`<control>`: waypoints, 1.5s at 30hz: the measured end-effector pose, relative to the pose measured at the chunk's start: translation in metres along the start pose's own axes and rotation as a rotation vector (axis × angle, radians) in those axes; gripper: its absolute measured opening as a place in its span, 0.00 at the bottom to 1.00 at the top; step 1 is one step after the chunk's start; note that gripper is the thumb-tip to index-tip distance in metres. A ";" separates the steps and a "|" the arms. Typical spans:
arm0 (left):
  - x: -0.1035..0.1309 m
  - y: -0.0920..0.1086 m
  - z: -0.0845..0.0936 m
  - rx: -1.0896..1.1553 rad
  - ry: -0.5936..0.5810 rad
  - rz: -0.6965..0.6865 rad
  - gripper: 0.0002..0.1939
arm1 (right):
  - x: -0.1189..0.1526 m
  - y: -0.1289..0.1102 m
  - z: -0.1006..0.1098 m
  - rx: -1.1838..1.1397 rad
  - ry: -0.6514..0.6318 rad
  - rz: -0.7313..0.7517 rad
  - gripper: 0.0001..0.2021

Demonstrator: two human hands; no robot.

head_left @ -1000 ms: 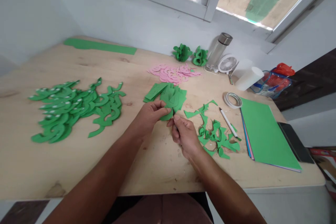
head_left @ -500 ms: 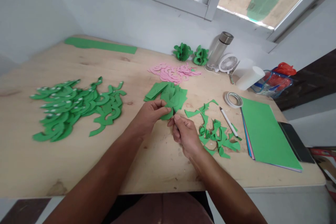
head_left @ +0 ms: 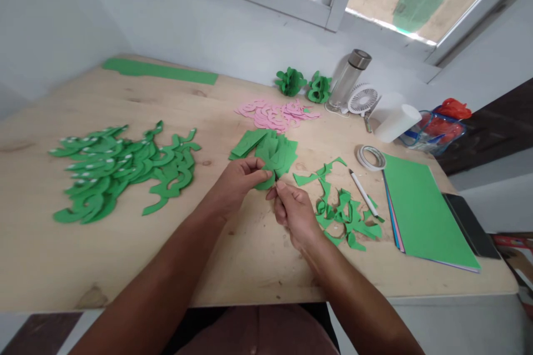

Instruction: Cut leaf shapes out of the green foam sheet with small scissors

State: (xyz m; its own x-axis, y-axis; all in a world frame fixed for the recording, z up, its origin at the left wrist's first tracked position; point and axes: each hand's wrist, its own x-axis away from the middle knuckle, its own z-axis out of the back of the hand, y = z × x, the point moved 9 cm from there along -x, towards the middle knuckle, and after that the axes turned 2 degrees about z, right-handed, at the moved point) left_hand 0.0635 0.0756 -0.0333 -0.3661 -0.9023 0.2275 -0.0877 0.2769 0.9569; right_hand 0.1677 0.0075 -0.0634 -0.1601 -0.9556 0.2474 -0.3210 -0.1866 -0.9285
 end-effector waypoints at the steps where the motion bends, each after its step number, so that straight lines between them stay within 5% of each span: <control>1: 0.000 0.000 0.000 0.001 0.002 0.001 0.10 | 0.000 0.000 0.000 0.003 -0.002 -0.001 0.24; 45: -0.001 0.006 0.007 0.119 0.090 -0.073 0.09 | -0.002 0.001 0.002 0.010 0.001 -0.013 0.24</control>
State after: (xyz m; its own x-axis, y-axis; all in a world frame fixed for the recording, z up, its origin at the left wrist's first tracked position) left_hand 0.0566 0.0801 -0.0292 -0.2710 -0.9459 0.1783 -0.2224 0.2417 0.9445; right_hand 0.1694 0.0089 -0.0654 -0.1573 -0.9528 0.2598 -0.3132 -0.2014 -0.9281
